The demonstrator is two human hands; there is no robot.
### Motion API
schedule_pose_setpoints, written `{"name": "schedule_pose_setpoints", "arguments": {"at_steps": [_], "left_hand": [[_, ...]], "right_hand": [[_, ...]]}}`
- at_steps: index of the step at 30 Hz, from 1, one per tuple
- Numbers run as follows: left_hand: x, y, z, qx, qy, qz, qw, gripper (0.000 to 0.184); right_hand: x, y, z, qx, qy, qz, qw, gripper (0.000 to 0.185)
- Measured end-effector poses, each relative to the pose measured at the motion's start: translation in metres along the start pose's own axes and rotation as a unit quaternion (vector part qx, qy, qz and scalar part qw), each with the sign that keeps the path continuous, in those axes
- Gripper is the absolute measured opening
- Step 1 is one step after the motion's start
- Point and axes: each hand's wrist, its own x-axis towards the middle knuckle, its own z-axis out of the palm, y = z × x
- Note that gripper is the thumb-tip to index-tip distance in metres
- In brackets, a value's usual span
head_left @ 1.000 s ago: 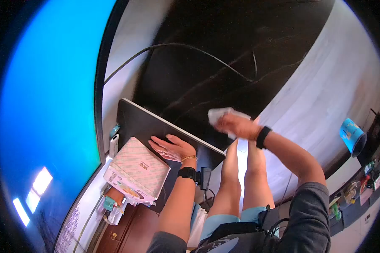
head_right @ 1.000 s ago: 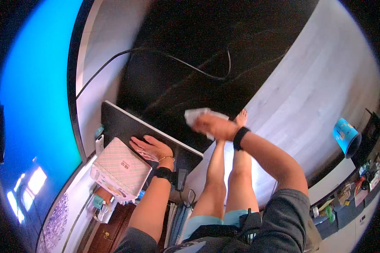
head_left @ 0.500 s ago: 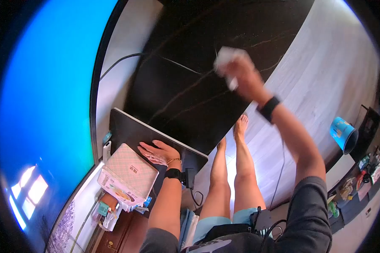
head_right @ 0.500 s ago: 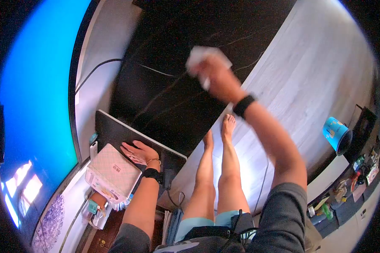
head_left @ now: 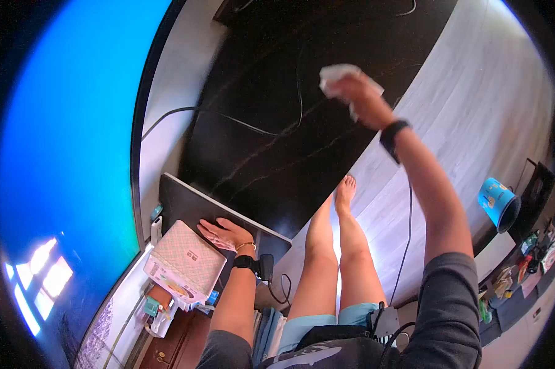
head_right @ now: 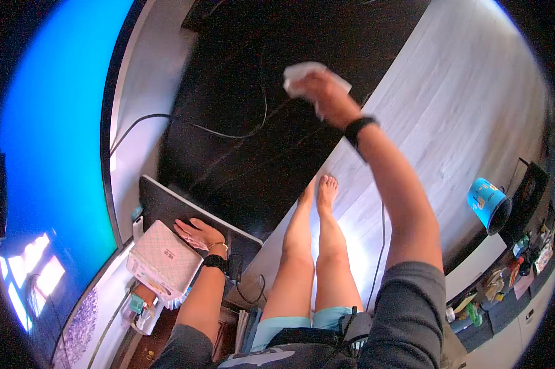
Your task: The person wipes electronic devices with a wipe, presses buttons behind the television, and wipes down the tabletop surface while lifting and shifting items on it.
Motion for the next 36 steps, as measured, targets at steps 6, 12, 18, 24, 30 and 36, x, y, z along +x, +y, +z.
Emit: {"name": "schedule_pose_setpoints", "arguments": {"at_steps": [6, 12, 18, 24, 30, 36], "left_hand": [[0.001, -0.001, 0.003, -0.01, 0.01, 0.005, 1.0, 0.056], [0.0, -0.003, 0.002, -0.016, 0.024, 0.04, 0.999, 0.055], [0.0, 0.001, -0.004, -0.013, -0.004, 0.034, 0.999, 0.056], [-0.001, 0.006, -0.004, 0.002, -0.004, 0.022, 1.0, 0.052], [0.002, 0.004, -0.008, 0.037, -0.045, 0.025, 0.998, 0.053], [0.011, 0.004, -0.011, 0.1, -0.102, 0.027, 0.989, 0.054]], "right_hand": [[0.049, 0.041, -0.051, 0.149, 0.099, 0.159, 0.971, 0.023], [-0.123, -0.1, 0.081, 0.092, -0.299, 0.093, 0.945, 0.034], [-0.084, -0.029, 0.012, 0.146, -0.116, 0.102, 0.977, 0.029], [0.007, 0.1, -0.079, 0.404, 0.097, 0.283, 0.864, 0.024], [0.019, 0.044, -0.071, 0.106, -0.048, 0.179, 0.977, 0.029], [-0.067, -0.087, 0.075, 0.103, -0.219, -0.138, 0.96, 0.025]]}}
